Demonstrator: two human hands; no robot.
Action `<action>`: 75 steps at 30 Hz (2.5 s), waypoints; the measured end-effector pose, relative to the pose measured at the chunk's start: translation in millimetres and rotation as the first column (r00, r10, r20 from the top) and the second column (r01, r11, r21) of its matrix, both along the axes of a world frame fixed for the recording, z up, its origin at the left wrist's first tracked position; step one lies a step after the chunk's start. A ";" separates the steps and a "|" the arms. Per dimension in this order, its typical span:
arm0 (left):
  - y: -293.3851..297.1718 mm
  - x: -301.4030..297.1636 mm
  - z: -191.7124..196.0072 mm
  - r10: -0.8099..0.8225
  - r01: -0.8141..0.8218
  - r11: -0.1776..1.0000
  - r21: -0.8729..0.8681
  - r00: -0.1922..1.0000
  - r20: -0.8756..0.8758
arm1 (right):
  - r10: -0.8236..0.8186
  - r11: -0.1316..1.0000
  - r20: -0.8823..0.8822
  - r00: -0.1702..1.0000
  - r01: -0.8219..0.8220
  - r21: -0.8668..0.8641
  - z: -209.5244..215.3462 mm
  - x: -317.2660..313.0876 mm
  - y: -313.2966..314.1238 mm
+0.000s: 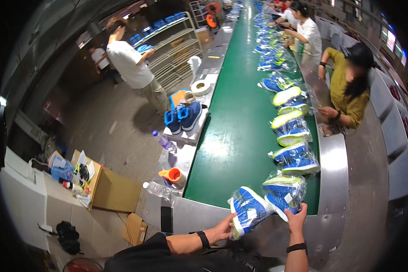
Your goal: Sorting packaged shoes from a conveyor belt into a plastic bin.
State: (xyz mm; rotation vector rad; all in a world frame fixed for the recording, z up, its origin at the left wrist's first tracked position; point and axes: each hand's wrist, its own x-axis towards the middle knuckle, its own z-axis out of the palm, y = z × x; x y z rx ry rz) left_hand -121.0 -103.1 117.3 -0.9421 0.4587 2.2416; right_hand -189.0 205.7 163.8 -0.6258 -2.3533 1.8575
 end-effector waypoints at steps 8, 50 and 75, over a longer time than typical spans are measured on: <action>-5.9 38.6 -12.6 -0.162 0.189 0.863 0.469 0.982 -0.098 | 0.335 0.635 -0.147 0.931 -0.108 0.765 46.2 97.5 22.4; 98.0 36.0 60.6 -0.868 0.831 0.495 -0.254 0.488 -0.095 | -0.539 0.293 0.340 0.770 0.550 -0.782 -3.8 327.8 40.0; 339.0 355.7 39.9 -0.947 0.852 -0.276 -0.445 -0.320 -0.024 | -0.904 -0.289 0.421 -0.076 0.835 -0.468 -39.9 826.1 -82.9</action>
